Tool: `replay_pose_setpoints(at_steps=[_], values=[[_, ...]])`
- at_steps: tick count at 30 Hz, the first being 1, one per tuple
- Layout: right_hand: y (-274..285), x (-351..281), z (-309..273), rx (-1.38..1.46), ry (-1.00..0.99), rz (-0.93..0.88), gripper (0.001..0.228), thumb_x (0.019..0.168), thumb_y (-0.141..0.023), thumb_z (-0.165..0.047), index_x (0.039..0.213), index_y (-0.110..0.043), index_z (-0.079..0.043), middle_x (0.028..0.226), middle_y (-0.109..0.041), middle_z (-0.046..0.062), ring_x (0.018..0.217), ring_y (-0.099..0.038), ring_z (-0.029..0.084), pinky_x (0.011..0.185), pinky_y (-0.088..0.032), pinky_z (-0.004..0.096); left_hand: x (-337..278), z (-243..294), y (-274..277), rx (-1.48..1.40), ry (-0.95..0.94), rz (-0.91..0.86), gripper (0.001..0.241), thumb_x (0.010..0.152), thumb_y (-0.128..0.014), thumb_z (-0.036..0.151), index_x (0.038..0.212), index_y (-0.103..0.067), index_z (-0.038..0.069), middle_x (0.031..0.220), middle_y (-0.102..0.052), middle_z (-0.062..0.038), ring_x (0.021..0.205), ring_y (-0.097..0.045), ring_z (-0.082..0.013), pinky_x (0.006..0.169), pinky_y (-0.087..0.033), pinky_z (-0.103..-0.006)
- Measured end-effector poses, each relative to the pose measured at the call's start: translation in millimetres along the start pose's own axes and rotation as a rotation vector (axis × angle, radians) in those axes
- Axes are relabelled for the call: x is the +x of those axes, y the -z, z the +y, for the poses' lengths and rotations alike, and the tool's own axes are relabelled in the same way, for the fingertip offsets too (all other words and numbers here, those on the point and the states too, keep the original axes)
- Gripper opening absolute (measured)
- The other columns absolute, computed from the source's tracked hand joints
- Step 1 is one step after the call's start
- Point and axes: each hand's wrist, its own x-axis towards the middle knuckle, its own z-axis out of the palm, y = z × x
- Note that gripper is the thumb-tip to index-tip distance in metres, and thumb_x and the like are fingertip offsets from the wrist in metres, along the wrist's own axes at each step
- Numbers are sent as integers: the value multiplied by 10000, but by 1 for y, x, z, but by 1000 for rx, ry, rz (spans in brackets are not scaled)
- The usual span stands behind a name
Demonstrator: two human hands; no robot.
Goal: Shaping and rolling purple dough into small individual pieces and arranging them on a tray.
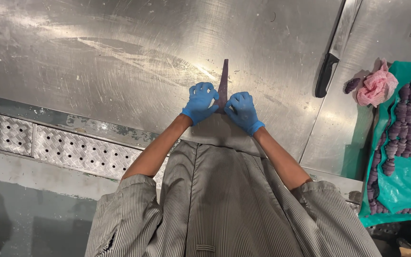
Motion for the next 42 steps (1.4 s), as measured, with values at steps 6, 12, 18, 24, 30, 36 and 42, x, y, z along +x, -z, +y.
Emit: replay_pose_setpoints(at_steps=[6, 12, 18, 24, 30, 36, 42], values=[[8, -23, 4, 90, 8, 1, 166, 912, -708, -80, 1070, -660, -102, 1061, -666, 72, 1050, -596, 298, 934, -454, 435, -21, 1, 1, -70, 54, 190, 242, 856, -757, 338, 1049, -705, 203, 1225, -569, -80, 1218, -451, -373, 1010, -312, -547], [-2, -41, 0, -63, 135, 22, 322, 915, -736, -166, 1224, -663, -115, 1154, -648, 57, 1121, -593, 273, 993, -481, 417, -47, -11, -9, 95, -21, -64, 86, 1012, -686, 260, 1020, -701, 177, 1014, -673, 3, 1012, -637, -251, 924, -503, -417], [-7, -34, -4, -242, 148, 8, 386, 916, -760, -314, 1227, -641, -118, 1139, -633, 46, 1094, -582, 265, 989, -461, 407, -44, -14, -27, 368, -323, 88, 196, 911, -676, 235, 1089, -704, 158, 978, -636, 30, 919, -617, -187, 833, -497, -371], [-14, -19, 2, -209, 71, -41, 296, 890, -802, -378, 948, -645, -135, 977, -594, 45, 986, -570, 263, 911, -451, 424, -22, -2, -11, 460, -389, 75, 282, 913, -657, 433, 858, -631, 157, 812, -555, -31, 784, -572, -203, 757, -485, -373], [-6, -9, 0, -81, 5, -2, 250, 829, -819, -333, 879, -662, -145, 1013, -624, 46, 1001, -574, 264, 929, -432, 454, -13, -11, -11, 448, -381, 12, 205, 926, -694, 317, 796, -604, 186, 852, -554, -33, 854, -579, -214, 802, -475, -369], [-4, 1, 0, 32, -94, 24, 299, 801, -841, -289, 965, -643, -135, 1026, -626, 53, 1036, -558, 319, 943, -399, 468, -7, -7, -1, -10, -166, 96, 133, 824, -791, 294, 881, -689, 231, 1108, -608, -41, 1042, -556, -288, 882, -445, -444], [-7, -1, 9, -35, -47, 42, 301, 828, -845, -288, 991, -636, -146, 1026, -621, 45, 1025, -571, 291, 960, -409, 461, -2, -5, -6, -34, -102, 128, 187, 847, -785, 290, 965, -675, 195, 1216, -581, -77, 1185, -535, -345, 954, -424, -507]])
